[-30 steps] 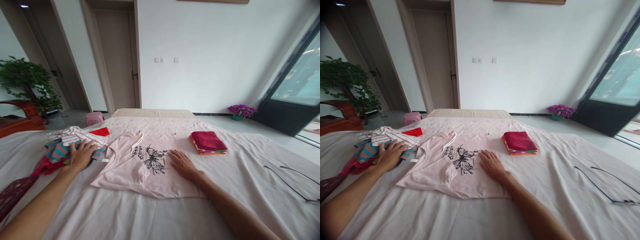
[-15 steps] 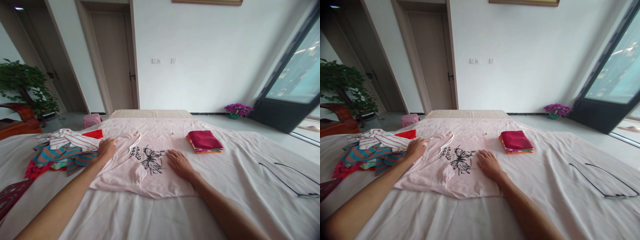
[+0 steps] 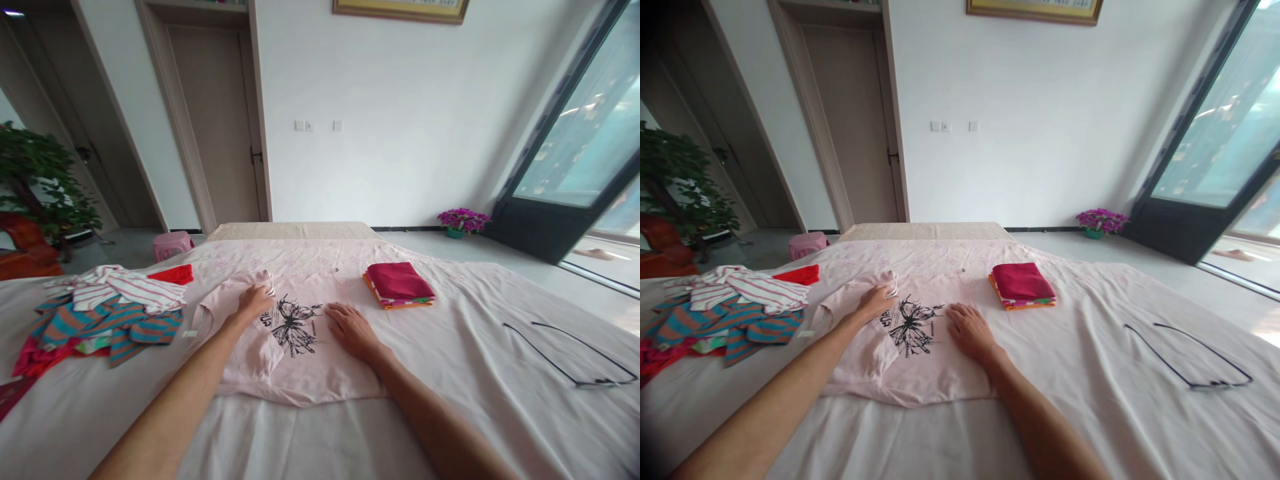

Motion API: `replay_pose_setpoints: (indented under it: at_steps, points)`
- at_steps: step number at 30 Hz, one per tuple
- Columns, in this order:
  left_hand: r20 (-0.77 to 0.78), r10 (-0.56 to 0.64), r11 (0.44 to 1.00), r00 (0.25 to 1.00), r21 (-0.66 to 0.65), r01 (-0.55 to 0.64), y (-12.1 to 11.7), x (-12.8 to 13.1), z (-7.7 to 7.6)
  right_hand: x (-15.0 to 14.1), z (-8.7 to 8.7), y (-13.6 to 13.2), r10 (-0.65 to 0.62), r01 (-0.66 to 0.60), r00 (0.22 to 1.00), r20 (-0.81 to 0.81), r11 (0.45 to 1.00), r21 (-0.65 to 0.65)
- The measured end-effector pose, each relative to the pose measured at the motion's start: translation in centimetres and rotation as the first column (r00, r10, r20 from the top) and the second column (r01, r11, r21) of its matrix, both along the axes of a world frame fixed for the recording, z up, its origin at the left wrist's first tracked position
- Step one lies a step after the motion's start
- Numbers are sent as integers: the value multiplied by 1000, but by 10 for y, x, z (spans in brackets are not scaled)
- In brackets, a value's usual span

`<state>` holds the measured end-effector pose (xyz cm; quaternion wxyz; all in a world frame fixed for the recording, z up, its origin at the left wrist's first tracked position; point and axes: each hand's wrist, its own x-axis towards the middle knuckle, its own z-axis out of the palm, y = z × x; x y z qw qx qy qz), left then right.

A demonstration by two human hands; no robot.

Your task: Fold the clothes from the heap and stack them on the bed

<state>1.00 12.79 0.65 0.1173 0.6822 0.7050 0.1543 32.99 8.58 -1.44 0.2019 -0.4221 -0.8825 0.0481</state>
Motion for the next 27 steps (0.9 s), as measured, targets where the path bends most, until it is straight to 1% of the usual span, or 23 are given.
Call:
replay_pose_setpoints:
  at_steps: [2, 4, 6, 9, 11, 12, 13, 15, 17, 19, 21, 23, 25, 27]
  points:
    - [-13, -110, 993, 994, 38, 111, -6, 14, 1, 0, 0, 0, 3, -3, 1000, -5, 1000, 6]
    - [-37, -230, 969, 972, 81, 232, -15, 31, 2, 0, 1, -1, 4, -4, 1000, -10, 1000, 10]
    - [-62, -334, 934, 940, 108, 339, -24, 47, 3, 0, 2, -1, 2, -2, 1000, -14, 1000, 10]
    - [-97, -464, 874, 880, 114, 473, -36, 65, 4, 0, 2, -1, 3, -3, 1000, -19, 1000, 13]
    - [-134, -543, 823, 829, 112, 557, -41, 70, 4, 1, 1, -1, 7, -7, 1000, -26, 1000, 15]
    - [-155, -559, 808, 815, 118, 577, -41, 70, 3, 1, 0, -1, 6, -5, 999, -32, 1000, 18]
    - [-174, -554, 807, 814, 128, 577, -41, 66, 1, 1, -1, 0, 3, -3, 999, -37, 1000, 19]
    - [-194, -482, 846, 855, 153, 512, -40, 52, -5, 2, -2, 0, -3, 4, 999, -40, 1000, 19]
    - [-199, -382, 895, 902, 163, 415, -39, 26, -15, 2, -3, 1, -2, 3, 999, -35, 1000, 16]
    - [-213, -307, 925, 928, 162, 344, -41, -8, -26, 3, -3, 1, 2, -2, 1000, -26, 1000, 12]
    - [-225, -268, 929, 937, 198, 314, -49, -42, -36, 2, -2, 1, 1, -1, 1000, -20, 1000, 8]
    - [-235, -212, 933, 949, 240, 268, -61, -69, -42, 2, -1, 0, -3, 3, 1000, -15, 1000, 4]
    - [-247, -151, 935, 957, 280, 220, -74, -85, -43, 2, -1, 0, -6, 6, 1000, -14, 1000, 5]
    - [-262, -114, 935, 958, 296, 192, -86, -90, -41, 2, -1, 0, -9, 9, 1000, -14, 1000, 7]
